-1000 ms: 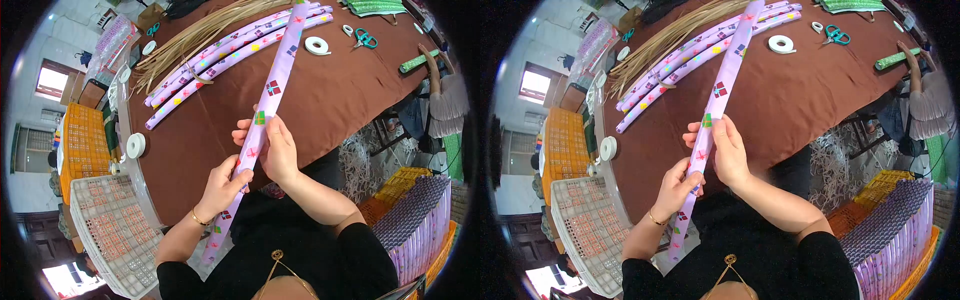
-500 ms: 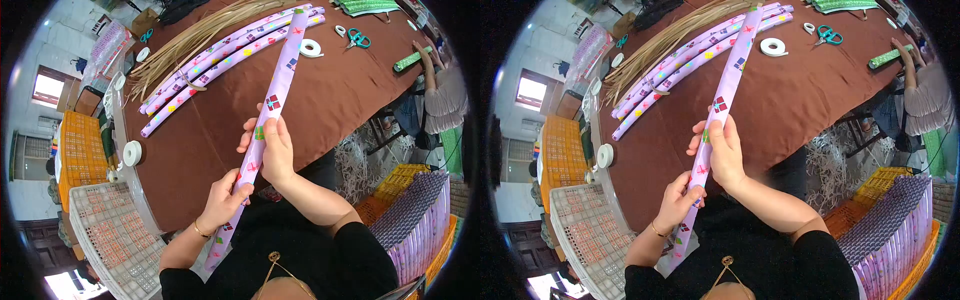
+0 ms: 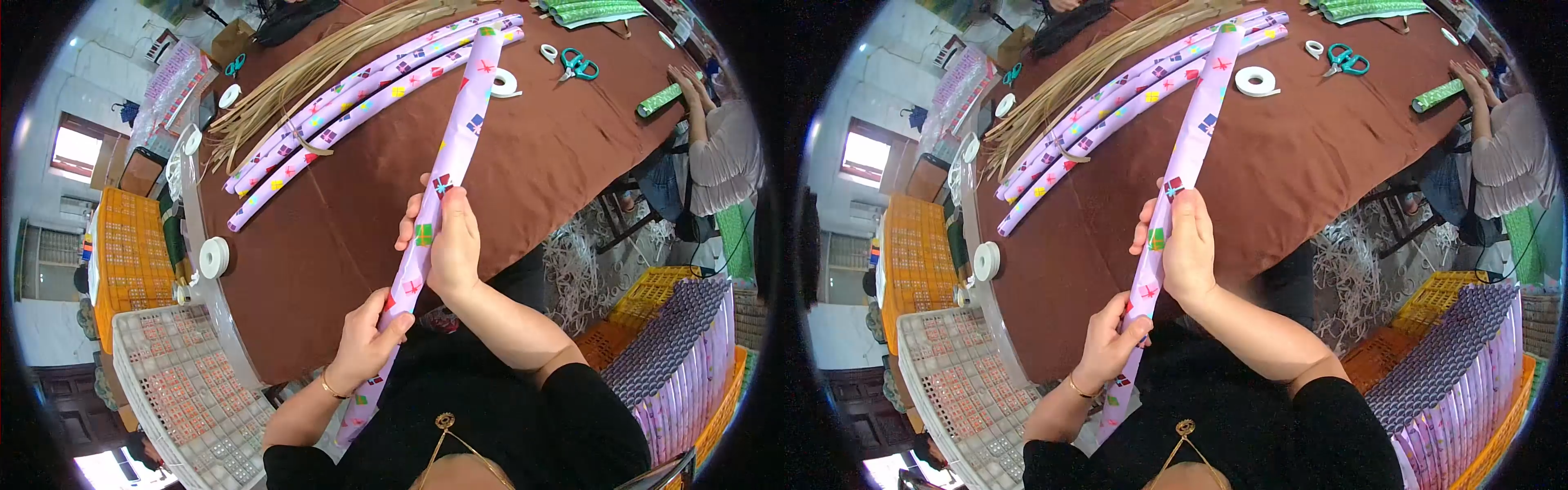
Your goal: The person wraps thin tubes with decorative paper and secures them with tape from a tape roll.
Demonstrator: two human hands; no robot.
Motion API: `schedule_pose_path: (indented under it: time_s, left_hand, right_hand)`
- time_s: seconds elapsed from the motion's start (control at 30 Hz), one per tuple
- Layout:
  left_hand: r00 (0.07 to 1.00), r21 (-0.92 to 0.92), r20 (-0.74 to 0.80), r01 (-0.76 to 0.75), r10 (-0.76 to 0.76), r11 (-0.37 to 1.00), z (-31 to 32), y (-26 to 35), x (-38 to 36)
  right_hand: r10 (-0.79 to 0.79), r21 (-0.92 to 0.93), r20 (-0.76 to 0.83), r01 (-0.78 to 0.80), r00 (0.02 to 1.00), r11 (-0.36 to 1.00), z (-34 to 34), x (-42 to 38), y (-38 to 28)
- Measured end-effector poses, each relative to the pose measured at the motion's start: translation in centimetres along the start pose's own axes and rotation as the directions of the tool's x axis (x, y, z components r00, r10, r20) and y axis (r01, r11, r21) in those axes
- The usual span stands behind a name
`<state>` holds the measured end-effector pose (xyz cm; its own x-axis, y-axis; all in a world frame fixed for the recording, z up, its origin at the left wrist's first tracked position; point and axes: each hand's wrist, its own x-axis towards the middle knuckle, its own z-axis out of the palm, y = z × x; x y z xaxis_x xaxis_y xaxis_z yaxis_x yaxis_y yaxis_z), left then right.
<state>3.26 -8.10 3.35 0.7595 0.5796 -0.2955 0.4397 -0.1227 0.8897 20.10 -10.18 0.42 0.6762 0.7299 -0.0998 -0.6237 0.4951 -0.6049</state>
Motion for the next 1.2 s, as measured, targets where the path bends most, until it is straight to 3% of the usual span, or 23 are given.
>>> schedule_pose_path:
  time_s: [0.23, 0.3, 0.33, 0.5, 0.7, 0.77, 0.8, 0.87, 0.93, 1.1, 1.2]
  left_hand:
    - [1.0, -0.033, 0.012, 0.017, -0.017, 0.999, 0.2, -0.4, -0.3]
    - [1.0, -0.034, 0.022, 0.009, -0.008, 0.999, 0.1, -0.6, -0.4]
    - [0.998, -0.084, 0.051, 0.036, -0.031, 0.996, 0.0, -0.8, -0.4]
    - [0.994, -0.122, 0.092, 0.077, -0.066, 0.99, -0.2, -1.3, -0.6]
    - [0.984, -0.042, 0.119, 0.135, -0.129, 0.99, -0.5, -0.9, -0.3]
    - [0.994, -0.106, 0.112, -0.004, 0.016, 0.994, -0.9, -0.8, 0.5]
    - [0.998, -0.152, 0.063, -0.003, 0.013, 0.988, -0.7, -0.3, 1.0]
    - [0.994, -0.082, 0.05, 0.106, -0.102, 0.991, -1.2, 1.8, 1.5]
    - [0.997, -0.051, 0.032, 0.076, -0.074, 0.996, -1.0, 1.8, 1.3]
    - [1.0, 0.07, -0.002, 0.008, -0.008, 0.997, -0.9, 2.1, 0.8]
    - [1.0, -0.036, 0.013, 0.029, -0.028, 0.999, -1.1, 2.0, 0.4]
  right_hand:
    - [0.075, 0.091, -0.047, -0.07, 0.996, 0.993, 0.0, 0.3, -0.5]
    - [0.027, -0.086, -0.002, -0.027, 1.0, 0.996, -0.5, 0.6, -0.5]
    - [0.025, -0.086, -0.001, -0.025, 1.0, 0.996, -0.7, 0.6, -0.5]
    - [0.123, 0.12, -0.015, -0.12, 0.992, 0.985, -1.0, 0.4, -0.6]
    - [0.023, 0.091, 0.045, -0.027, 0.999, 0.996, -0.8, 0.0, 0.3]
    - [0.053, 0.106, 0.025, -0.056, 0.998, 0.993, 0.1, -1.4, 1.3]
    - [0.08, 0.121, 0.003, -0.08, 0.997, 0.989, 0.5, -2.2, 1.7]
    - [0.119, 0.212, 0.057, -0.129, 0.991, 0.969, 0.8, -2.9, 1.9]
    - [0.164, -0.063, 0.006, -0.163, 0.986, 0.985, 1.4, -2.8, 0.8]
    - [0.089, -0.093, 0.023, -0.086, 0.996, 0.992, 0.7, -1.0, -0.4]
    - [-0.099, -0.042, -0.177, 0.093, 0.979, 0.995, -0.2, 1.0, -1.5]
